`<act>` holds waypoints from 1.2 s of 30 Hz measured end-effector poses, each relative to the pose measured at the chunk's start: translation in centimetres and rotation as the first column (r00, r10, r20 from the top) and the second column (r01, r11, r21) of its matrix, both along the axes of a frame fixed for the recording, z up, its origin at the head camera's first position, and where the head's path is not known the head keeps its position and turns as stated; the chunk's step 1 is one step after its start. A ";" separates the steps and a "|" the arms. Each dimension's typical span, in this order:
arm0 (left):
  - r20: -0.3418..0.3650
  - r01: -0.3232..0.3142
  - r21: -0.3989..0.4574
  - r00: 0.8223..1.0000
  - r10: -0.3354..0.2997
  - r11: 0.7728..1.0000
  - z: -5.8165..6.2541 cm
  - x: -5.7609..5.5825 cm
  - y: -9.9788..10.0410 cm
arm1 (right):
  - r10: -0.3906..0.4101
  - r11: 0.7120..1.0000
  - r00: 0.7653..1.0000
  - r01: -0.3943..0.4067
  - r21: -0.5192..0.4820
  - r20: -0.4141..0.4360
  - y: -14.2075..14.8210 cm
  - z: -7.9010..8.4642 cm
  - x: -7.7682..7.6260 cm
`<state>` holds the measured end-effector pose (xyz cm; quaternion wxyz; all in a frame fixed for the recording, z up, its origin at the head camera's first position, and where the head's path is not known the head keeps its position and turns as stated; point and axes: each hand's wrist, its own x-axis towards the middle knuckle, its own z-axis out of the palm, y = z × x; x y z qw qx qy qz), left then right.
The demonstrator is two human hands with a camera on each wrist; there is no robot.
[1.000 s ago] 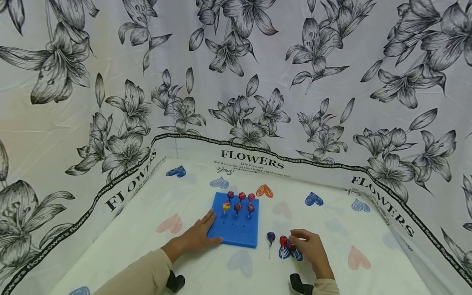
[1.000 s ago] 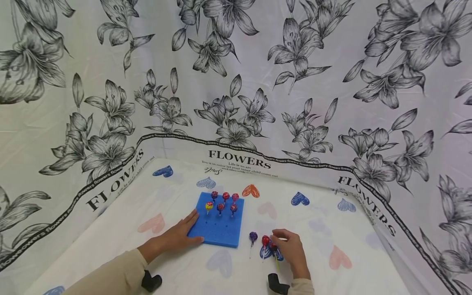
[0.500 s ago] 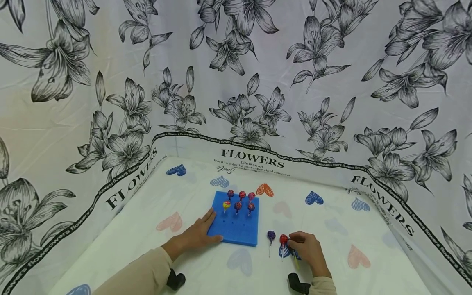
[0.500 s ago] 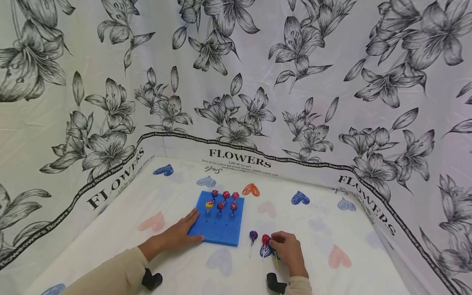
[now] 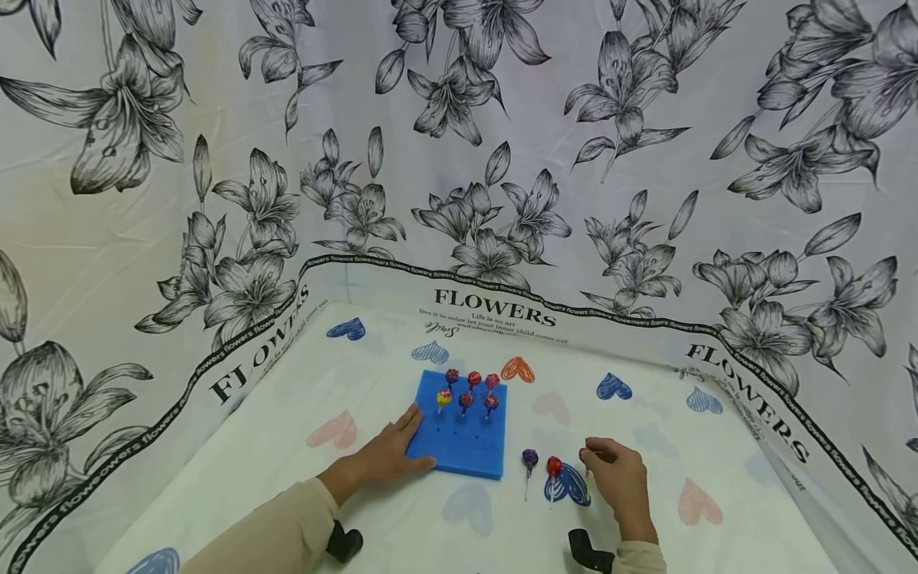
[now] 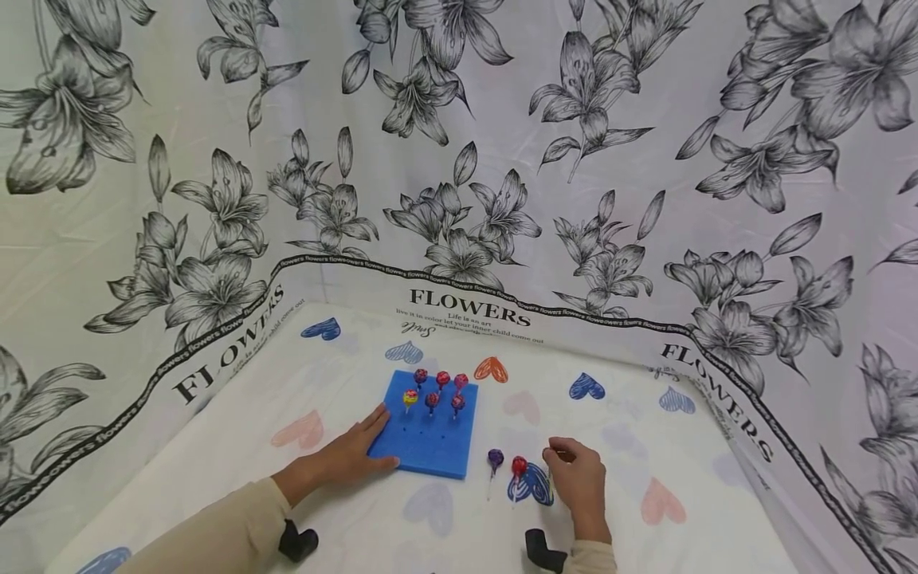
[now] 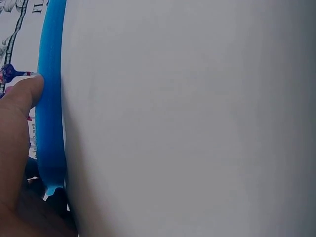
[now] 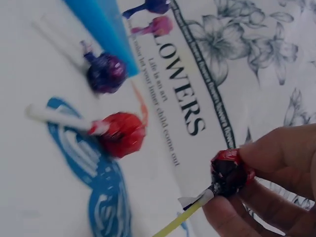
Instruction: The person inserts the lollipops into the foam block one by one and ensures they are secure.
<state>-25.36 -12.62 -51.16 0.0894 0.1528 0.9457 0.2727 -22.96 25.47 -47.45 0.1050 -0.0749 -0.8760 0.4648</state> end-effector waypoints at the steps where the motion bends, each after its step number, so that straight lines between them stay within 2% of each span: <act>1: 0.000 0.000 -0.001 1.000 0.000 1.000 0.0 0.0 0.0 | -0.006 0.999 1.000 0.006 -0.036 -0.019 0.0 0.3 0.0; 8: -0.008 -0.002 -0.008 1.000 0.002 1.000 0.4 -0.2 -0.1 | -0.039 0.971 0.987 0.000 -0.240 -0.158 -0.8 3.1 -0.1; 11: -0.004 -0.002 -0.006 1.000 0.002 1.000 0.4 -0.2 0.0 | -0.028 0.953 0.970 -0.047 -0.298 -0.243 -1.3 3.8 -0.2; 14: 0.000 -0.006 -0.008 1.000 0.006 1.000 0.4 -0.1 0.1 | 0.009 0.939 0.944 -0.121 -0.323 -0.330 -2.0 4.4 -0.5; 20: 0.003 -0.008 -0.012 1.000 0.008 1.000 0.3 -0.1 0.1 | 0.097 0.898 0.874 -0.283 -0.336 -0.476 -3.9 6.1 -1.1; 24: 0.005 -0.011 -0.018 1.000 0.011 1.000 0.4 -0.1 0.1 | 0.146 0.867 0.842 -0.362 -0.343 -0.520 -5.5 7.3 -1.5; 31: 0.034 -0.006 -0.002 0.999 0.006 1.000 0.6 0.2 0.3 | 0.221 0.825 0.825 -0.443 -0.351 -0.521 -8.3 8.0 -2.0; 36: 0.022 -0.009 -0.002 1.000 0.009 1.000 0.5 0.3 0.3 | 0.264 0.788 0.800 -0.501 -0.359 -0.539 -10.5 8.0 -2.6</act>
